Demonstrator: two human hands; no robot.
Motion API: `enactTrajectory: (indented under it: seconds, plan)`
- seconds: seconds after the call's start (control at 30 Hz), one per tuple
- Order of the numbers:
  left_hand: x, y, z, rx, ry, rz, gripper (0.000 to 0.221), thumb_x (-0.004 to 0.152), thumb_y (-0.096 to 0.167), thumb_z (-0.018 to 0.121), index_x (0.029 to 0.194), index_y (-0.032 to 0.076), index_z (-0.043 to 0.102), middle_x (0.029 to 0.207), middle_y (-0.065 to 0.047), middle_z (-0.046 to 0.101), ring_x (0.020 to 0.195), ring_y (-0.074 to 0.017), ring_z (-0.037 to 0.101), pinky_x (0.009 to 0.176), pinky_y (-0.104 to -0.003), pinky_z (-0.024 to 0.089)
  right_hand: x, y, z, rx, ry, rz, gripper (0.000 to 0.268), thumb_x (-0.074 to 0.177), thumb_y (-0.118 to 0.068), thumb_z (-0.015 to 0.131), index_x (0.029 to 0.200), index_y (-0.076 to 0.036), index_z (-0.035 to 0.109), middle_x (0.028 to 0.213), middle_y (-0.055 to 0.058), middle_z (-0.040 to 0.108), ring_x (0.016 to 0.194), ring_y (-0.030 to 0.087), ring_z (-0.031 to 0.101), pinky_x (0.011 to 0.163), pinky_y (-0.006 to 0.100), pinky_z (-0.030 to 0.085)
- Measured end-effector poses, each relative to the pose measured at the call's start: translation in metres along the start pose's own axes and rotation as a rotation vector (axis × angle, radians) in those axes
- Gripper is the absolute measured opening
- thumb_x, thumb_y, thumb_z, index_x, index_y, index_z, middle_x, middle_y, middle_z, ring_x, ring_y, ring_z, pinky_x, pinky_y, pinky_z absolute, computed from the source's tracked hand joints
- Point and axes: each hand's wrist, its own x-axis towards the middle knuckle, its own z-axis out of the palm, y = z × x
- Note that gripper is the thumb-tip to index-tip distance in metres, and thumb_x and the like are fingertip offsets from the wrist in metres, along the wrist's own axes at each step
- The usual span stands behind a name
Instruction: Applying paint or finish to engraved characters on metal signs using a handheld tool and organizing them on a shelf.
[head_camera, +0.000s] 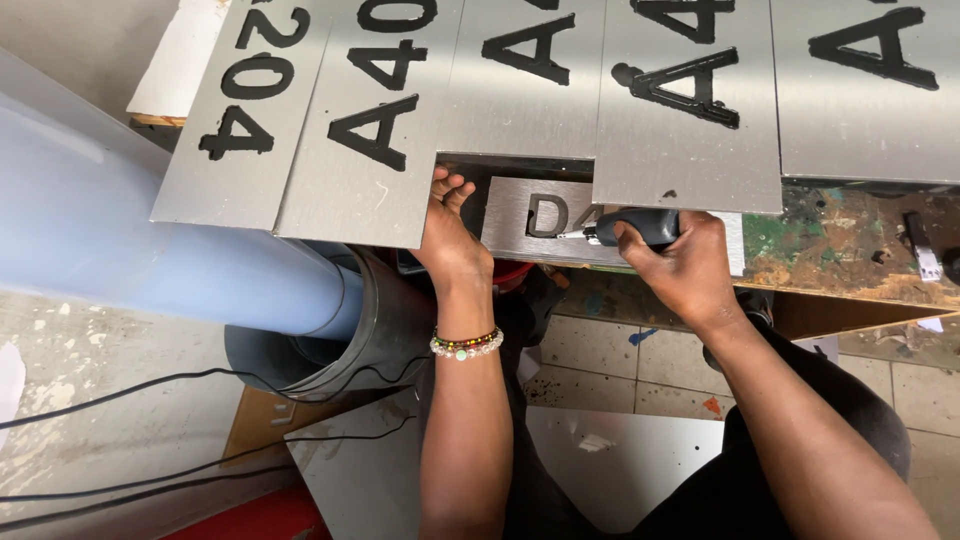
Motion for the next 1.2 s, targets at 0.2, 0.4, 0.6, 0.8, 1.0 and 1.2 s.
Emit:
enactTrajectory:
  seconds: [0.2,0.4,0.6,0.8,1.0,1.2]
  plan:
    - [-0.009,0.008,0.010,0.052,0.006,-0.013,0.019,0.116,0.022,0.057,0.106,0.014,0.070,0.094,-0.001,0.068,0.081,-0.0134,0.071,0.073,-0.026,0.069,0.004,0.035,-0.009,-0.032,0.018,-0.013,0.026,0.098,-0.011,0.091,0.078,-0.007,0.075,0.054,0.008,0.057,0.054,0.009,0.052,0.049,0.027,0.041]
    - [-0.012,0.005,0.015,0.072,0.006,-0.036,0.018,0.113,0.023,0.062,0.100,0.016,0.072,0.091,0.001,0.068,0.079,-0.0110,0.071,0.072,-0.024,0.068,0.005,0.050,-0.018,-0.053,0.028,-0.035,0.019,0.097,-0.008,0.090,0.083,-0.007,0.077,0.058,0.010,0.060,0.054,0.011,0.053,0.051,0.028,0.042]
    - [-0.019,0.010,0.023,0.070,0.022,-0.049,0.013,0.110,0.020,0.065,0.100,0.015,0.072,0.089,0.000,0.066,0.077,-0.0107,0.069,0.071,-0.023,0.068,0.004,0.062,-0.029,-0.069,0.046,-0.077,0.015,0.097,-0.005,0.091,0.093,0.000,0.077,0.065,0.018,0.062,0.061,0.018,0.059,0.057,0.034,0.048]
    - [-0.023,0.008,0.026,0.069,0.033,-0.038,0.013,0.109,0.018,0.065,0.097,0.015,0.070,0.087,-0.001,0.066,0.075,-0.0118,0.069,0.068,-0.024,0.069,0.004,0.058,-0.032,-0.153,0.085,0.062,0.031,0.101,-0.018,0.091,0.076,-0.012,0.074,0.058,0.008,0.060,0.051,0.012,0.056,0.053,0.030,0.046]
    - [-0.027,0.013,0.030,0.075,0.041,-0.042,0.012,0.107,0.018,0.064,0.097,0.016,0.071,0.088,0.000,0.066,0.076,-0.0103,0.069,0.070,-0.023,0.068,0.003,0.062,-0.035,-0.171,0.094,0.083,0.027,0.098,-0.013,0.088,0.076,-0.006,0.074,0.057,0.013,0.058,0.051,0.017,0.057,0.054,0.034,0.046]
    - [-0.026,0.017,0.030,0.064,0.063,-0.050,0.013,0.106,0.017,0.066,0.095,0.014,0.073,0.086,-0.001,0.066,0.075,-0.0111,0.069,0.068,-0.023,0.068,0.008,0.077,-0.028,-0.260,0.094,0.012,0.019,0.096,-0.009,0.090,0.087,0.003,0.079,0.069,0.027,0.068,0.065,0.044,0.073,0.061,0.051,0.054]
